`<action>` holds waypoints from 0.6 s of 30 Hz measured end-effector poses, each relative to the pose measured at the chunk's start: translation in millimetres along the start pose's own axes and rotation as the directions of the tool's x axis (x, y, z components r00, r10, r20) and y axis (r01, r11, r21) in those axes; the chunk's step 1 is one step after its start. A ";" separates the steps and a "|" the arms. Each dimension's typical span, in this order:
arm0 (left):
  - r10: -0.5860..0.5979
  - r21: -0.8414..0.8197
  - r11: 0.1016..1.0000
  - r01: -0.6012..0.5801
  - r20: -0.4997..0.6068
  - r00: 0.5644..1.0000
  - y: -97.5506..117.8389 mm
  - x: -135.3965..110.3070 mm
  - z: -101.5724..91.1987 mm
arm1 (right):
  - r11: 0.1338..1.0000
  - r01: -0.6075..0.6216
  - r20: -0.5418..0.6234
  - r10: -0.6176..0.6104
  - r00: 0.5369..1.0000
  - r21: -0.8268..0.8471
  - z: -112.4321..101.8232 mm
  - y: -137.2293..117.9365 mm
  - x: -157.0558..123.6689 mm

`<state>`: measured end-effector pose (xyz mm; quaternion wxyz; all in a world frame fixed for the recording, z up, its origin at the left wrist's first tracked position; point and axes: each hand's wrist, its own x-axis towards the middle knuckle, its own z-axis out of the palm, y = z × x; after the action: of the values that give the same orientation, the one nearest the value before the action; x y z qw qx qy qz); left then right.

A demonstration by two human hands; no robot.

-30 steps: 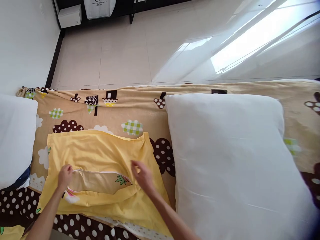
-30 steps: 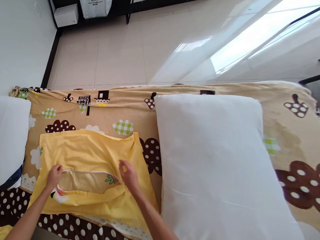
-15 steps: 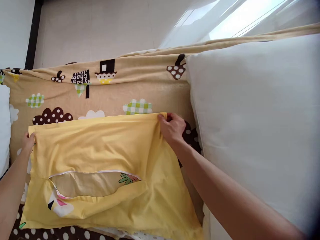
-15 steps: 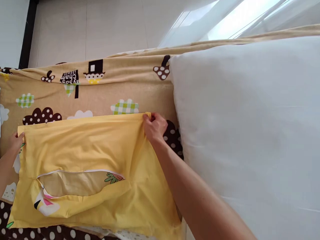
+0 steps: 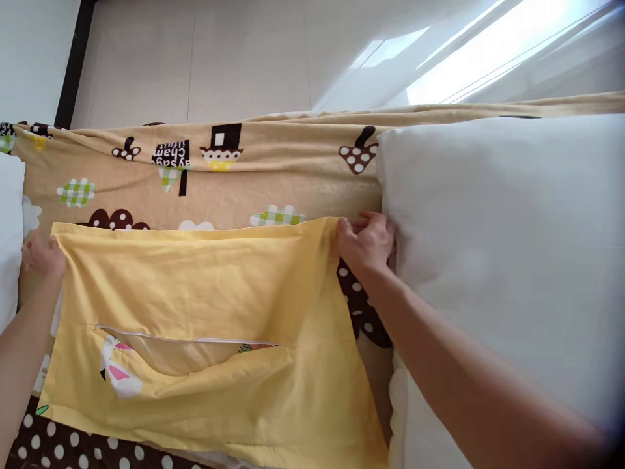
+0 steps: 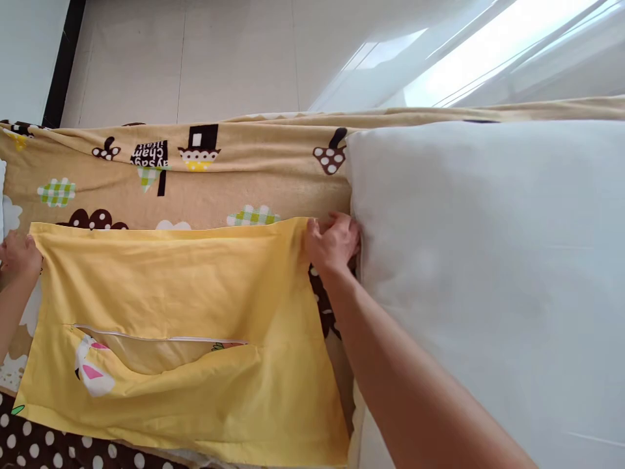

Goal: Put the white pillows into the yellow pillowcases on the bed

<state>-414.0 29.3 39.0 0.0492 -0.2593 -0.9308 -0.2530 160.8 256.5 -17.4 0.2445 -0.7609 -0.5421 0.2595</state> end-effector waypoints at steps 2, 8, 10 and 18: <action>0.352 -0.017 0.936 -0.352 0.069 0.933 18.8 -40.8 7.7 | 0.966 0.248 -0.056 -0.252 0.966 -0.074 12.7 -13.3 -34.6; 0.742 -0.188 0.578 -0.794 0.526 0.415 106.9 -185.5 68.7 | 0.578 0.808 0.489 -0.740 0.461 0.115 110.2 -90.0 -168.5; 0.707 -0.133 0.589 -0.797 0.563 0.428 113.7 -196.2 82.3 | 0.546 0.831 0.531 -0.738 0.417 0.106 126.4 -91.7 -172.6; 0.367 0.266 0.801 -0.536 0.488 0.792 11.9 -60.9 28.4 | 0.722 0.650 0.299 -0.582 0.756 -0.238 28.4 53.4 -46.0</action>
<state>-354.4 24.2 6.0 -0.0376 -0.5107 -0.8587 0.0185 166.5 199.7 -67.5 0.1306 -0.5348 -0.8221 0.1450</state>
